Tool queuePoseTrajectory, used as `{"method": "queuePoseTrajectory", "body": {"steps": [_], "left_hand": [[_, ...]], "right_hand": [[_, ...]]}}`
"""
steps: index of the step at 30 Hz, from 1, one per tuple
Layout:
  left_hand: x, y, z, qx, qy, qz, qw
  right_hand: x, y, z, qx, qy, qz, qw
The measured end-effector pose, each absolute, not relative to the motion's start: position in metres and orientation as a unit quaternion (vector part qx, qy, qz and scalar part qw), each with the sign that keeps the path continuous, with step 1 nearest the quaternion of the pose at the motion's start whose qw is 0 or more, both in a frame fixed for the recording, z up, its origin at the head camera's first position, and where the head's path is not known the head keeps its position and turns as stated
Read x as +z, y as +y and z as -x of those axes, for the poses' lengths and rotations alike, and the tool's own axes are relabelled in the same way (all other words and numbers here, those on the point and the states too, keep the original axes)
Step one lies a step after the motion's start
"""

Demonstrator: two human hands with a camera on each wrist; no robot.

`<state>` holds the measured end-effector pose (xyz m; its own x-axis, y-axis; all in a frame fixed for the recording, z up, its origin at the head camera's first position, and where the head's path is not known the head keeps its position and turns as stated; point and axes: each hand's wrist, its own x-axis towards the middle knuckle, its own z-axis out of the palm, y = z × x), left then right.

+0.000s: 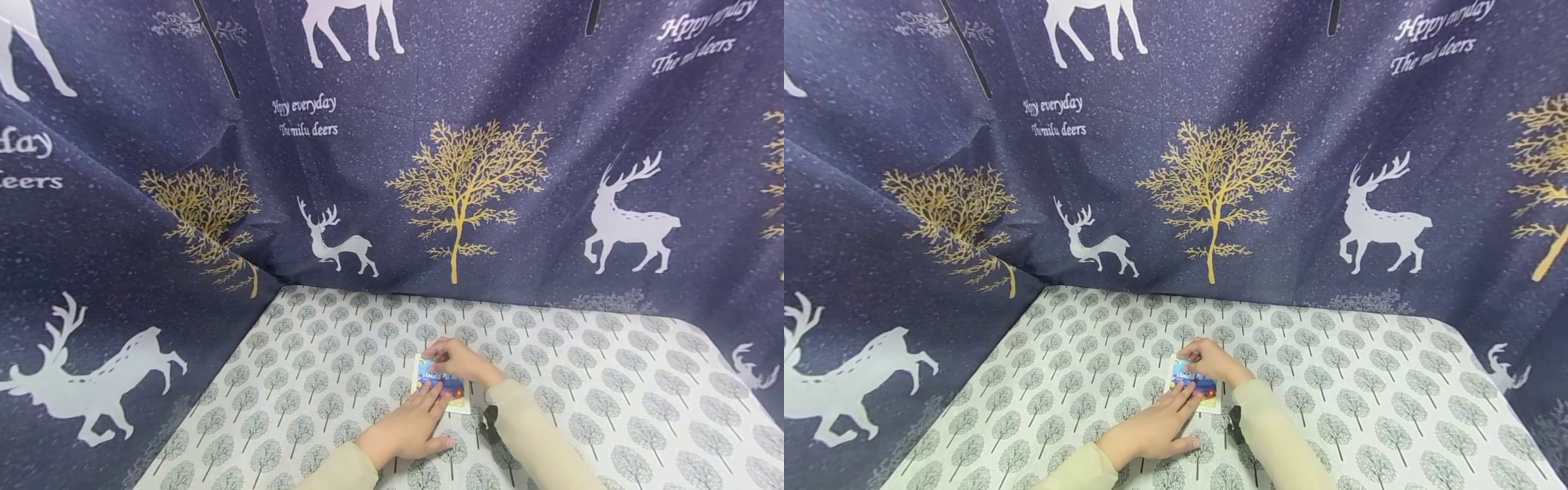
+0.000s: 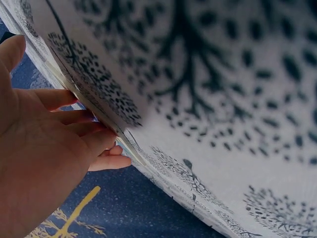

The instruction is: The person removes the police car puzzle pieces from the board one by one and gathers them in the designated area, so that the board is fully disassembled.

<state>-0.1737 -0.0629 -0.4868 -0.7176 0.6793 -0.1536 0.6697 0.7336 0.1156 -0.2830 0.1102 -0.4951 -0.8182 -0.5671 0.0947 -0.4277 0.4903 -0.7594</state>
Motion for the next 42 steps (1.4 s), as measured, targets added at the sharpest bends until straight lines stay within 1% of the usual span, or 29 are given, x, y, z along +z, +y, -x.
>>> {"method": "queuePoseTrajectory", "body": {"steps": [8, 13, 19, 30, 37, 42], "left_hand": [[-0.487, -0.062, 0.174, 0.03, 0.925, -0.364, 0.102], [-0.485, -0.061, 0.173, 0.022, 0.924, -0.369, 0.094], [-0.484, -0.06, 0.174, 0.018, 0.924, -0.368, 0.098], [-0.479, -0.06, 0.173, 0.017, 0.924, -0.368, 0.105], [-0.479, -0.06, 0.174, 0.014, 0.923, -0.368, 0.107], [-0.476, -0.06, 0.174, 0.022, 0.922, -0.371, 0.109]], "right_hand": [[-0.494, 0.106, 0.281, -0.414, 0.867, 0.257, 0.103], [-0.495, 0.105, 0.281, -0.41, 0.871, 0.255, 0.093], [-0.494, 0.105, 0.28, -0.409, 0.869, 0.267, 0.08], [-0.493, 0.103, 0.28, -0.416, 0.866, 0.265, 0.077], [-0.493, 0.103, 0.281, -0.43, 0.863, 0.248, 0.092], [-0.491, 0.104, 0.281, -0.429, 0.862, 0.256, 0.087]]}}
